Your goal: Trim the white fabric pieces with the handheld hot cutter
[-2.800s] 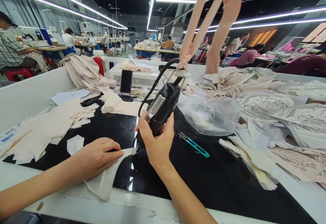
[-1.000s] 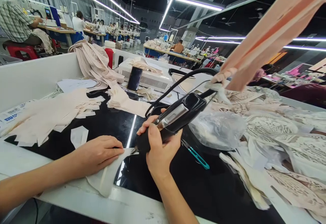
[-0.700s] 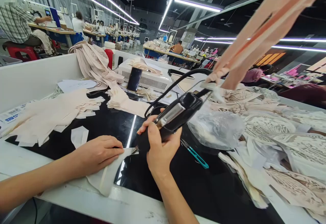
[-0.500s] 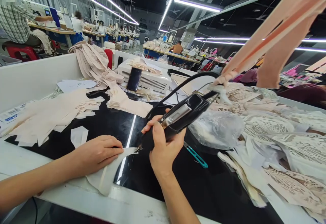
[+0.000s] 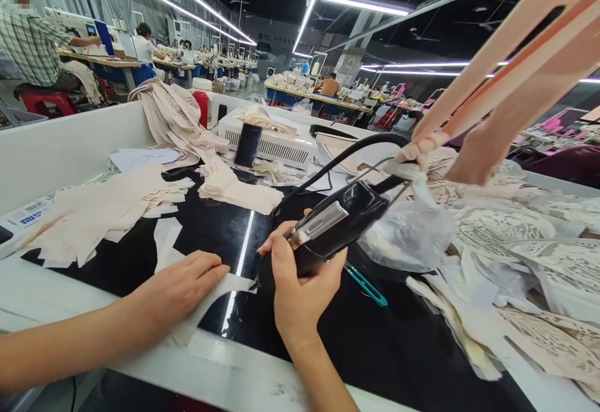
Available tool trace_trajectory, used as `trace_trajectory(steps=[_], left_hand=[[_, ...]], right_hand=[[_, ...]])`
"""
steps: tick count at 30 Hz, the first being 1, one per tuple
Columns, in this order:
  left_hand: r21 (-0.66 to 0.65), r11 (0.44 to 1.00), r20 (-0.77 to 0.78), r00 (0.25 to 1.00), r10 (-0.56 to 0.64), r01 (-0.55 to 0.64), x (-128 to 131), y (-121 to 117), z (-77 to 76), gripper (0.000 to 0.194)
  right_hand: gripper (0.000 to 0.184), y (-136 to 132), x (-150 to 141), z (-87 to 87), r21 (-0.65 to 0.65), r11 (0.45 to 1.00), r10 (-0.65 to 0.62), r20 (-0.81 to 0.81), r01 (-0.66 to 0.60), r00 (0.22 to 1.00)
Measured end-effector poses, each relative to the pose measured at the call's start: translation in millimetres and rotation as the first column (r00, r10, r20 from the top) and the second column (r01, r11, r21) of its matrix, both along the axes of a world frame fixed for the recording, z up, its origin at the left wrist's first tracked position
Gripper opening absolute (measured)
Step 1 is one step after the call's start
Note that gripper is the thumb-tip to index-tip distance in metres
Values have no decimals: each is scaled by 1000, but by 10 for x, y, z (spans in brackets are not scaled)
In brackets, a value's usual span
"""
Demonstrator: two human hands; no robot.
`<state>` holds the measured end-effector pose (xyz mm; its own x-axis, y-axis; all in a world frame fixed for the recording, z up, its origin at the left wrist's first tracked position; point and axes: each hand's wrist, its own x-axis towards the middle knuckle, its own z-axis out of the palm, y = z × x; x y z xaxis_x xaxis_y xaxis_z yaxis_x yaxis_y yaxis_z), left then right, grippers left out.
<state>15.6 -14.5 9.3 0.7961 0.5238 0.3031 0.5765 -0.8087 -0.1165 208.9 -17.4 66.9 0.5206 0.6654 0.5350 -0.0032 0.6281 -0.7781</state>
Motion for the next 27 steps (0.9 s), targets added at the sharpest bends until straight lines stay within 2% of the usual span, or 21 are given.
trace_trajectory(steps=[2,5,15,22,24,27], left_hand=[[-52,997,-86,995,59,-63,40,-31,8,38],[-110,991,-127,990,66,-80,61,-48,16,36],[-151,988,60,998,-20,29,-73,16,-131,32],[-193,981,17,1000,-10,13,-129,7,-105,30],[-181,983,7,1000,11,-9,-116,-38,-100,26],[-104,995,-4,1000,7,-7,-70,-134,-100,5]], right_hand=[[44,-44,-9,-8,-3,1000,-2,5,3,1000],[45,-86,-14,-21,3,1000,6,16,-6,1000],[42,-167,-49,-19,0,1000,20,23,-20,1000],[40,-232,-103,-9,30,997,64,33,-65,997],[39,-250,-119,-6,28,997,73,33,-74,997],[38,-273,-140,-4,28,996,85,35,-86,996]])
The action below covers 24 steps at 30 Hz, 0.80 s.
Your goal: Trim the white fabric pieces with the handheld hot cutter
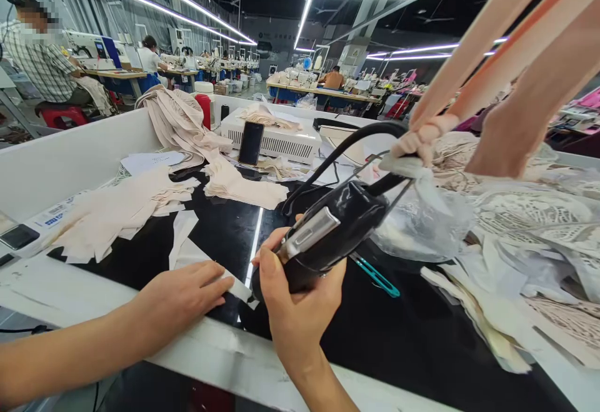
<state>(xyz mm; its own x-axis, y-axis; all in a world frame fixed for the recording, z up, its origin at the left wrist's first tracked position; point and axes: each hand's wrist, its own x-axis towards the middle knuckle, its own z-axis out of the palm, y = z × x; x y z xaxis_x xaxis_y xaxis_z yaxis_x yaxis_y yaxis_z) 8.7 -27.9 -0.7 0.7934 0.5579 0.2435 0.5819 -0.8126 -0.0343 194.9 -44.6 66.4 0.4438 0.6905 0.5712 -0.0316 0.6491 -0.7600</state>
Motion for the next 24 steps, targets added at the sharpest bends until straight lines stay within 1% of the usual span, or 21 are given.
trace_trajectory(steps=[1,5,7,9,13,16,19,22,24], left_hand=[[33,999,1,1000,-7,7,18,-33,-2,6],[130,991,38,999,2,-6,70,-130,-32,42],[168,986,52,999,9,-18,80,-155,-56,53],[193,981,69,998,8,-22,83,-170,-82,59],[191,982,105,994,-2,-19,85,-174,-135,64],[185,983,132,991,-20,-5,86,-165,-173,64],[187,982,166,985,-36,4,82,-158,-205,64],[194,981,203,978,-46,6,77,-157,-230,64],[191,982,198,979,-50,12,74,-157,-243,62]], right_hand=[[38,-6,-5,0,0,1000,1,0,-1,1000],[42,-9,-7,6,-15,1000,8,-15,-8,1000],[43,20,-2,19,-29,1000,10,-24,-11,1000],[44,78,-4,39,-25,1000,6,-41,-7,999],[47,244,-51,70,5,1000,12,-82,-12,997],[43,340,-106,54,5,1000,23,-69,-23,997],[42,376,-142,22,-14,999,37,-57,-38,998],[46,379,-156,13,-30,999,42,-61,-44,997],[43,386,-165,25,-41,998,38,-68,-41,997]])
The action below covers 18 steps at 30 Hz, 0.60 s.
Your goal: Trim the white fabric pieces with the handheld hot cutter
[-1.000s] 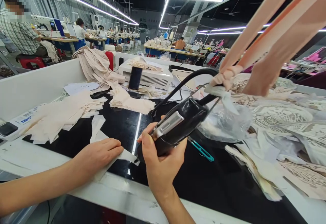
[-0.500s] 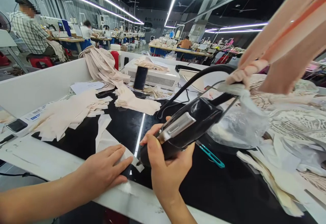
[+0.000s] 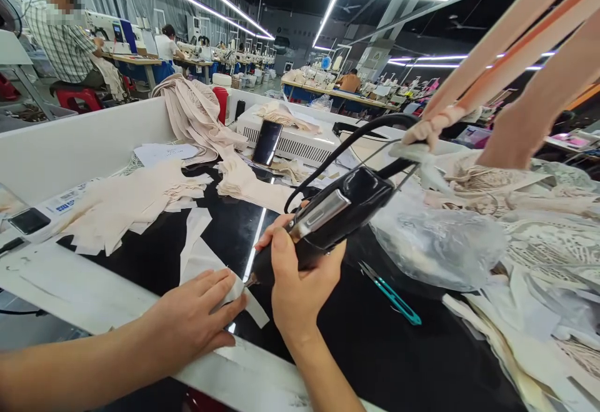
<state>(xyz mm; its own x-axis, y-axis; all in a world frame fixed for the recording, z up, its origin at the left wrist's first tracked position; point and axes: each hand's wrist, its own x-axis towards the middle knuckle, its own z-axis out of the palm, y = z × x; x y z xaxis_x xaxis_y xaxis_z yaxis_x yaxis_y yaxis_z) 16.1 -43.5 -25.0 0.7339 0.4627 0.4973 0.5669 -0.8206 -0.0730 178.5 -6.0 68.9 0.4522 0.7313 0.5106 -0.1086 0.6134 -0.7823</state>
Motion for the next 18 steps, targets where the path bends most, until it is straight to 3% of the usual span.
trace_trajectory(steps=[7,14,18], left_hand=[[-49,998,-7,999,-39,39,-10,33,-15,62],[-149,977,92,986,-140,153,-169,126,197,44],[-221,970,120,990,-73,98,-255,81,261,45]], right_hand=[[45,84,-55,15,12,1000,28,-15,-27,1000],[43,61,-92,13,-14,1000,2,8,-2,1000],[40,-13,-116,18,-13,1000,-24,3,24,1000]])
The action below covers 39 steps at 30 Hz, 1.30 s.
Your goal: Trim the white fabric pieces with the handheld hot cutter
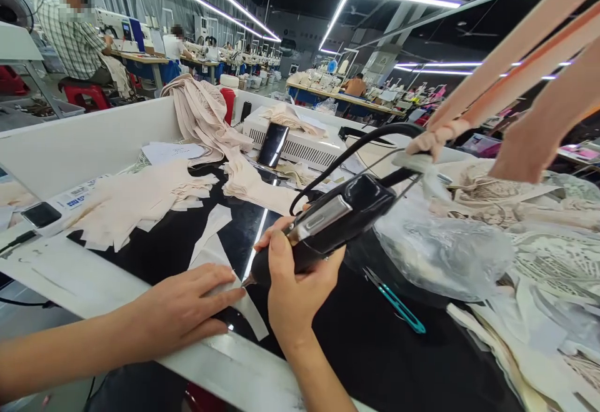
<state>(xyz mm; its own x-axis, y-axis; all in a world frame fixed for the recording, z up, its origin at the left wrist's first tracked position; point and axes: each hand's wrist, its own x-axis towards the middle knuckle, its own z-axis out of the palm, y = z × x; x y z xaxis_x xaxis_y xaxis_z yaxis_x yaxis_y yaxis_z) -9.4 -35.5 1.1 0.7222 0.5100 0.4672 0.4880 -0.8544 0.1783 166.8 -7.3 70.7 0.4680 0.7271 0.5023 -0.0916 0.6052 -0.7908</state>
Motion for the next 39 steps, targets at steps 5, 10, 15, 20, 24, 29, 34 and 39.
trace_trajectory(steps=[5,10,15,20,24,29,34,39], left_hand=[[1,998,-16,998,55,-55,-34,-61,-37,48],[33,999,-7,999,37,-36,-30,-51,-57,50],[35,999,-17,999,36,-35,-14,-44,-76,54],[38,999,-19,999,32,-31,-7,-26,-80,53],[36,998,-5,999,45,-45,-10,-30,-70,55],[26,998,1,998,62,-62,-19,-38,-106,55],[43,998,-11,999,49,-49,-5,-44,-112,53],[-137,990,-71,997,27,-36,-52,46,27,29]], right_hand=[[38,-84,-13,-18,-9,1000,1,7,-1,1000],[42,-70,-19,-10,0,1000,-4,6,4,1000],[42,18,-47,53,29,1000,13,-68,-11,998],[42,53,-86,56,31,999,30,-63,-28,998],[38,61,-90,39,10,1000,18,-33,-17,999],[36,96,-87,33,54,998,38,-46,-35,998],[37,131,-99,-8,67,996,60,-7,-60,998],[43,179,-69,1,41,997,71,-4,-71,997]])
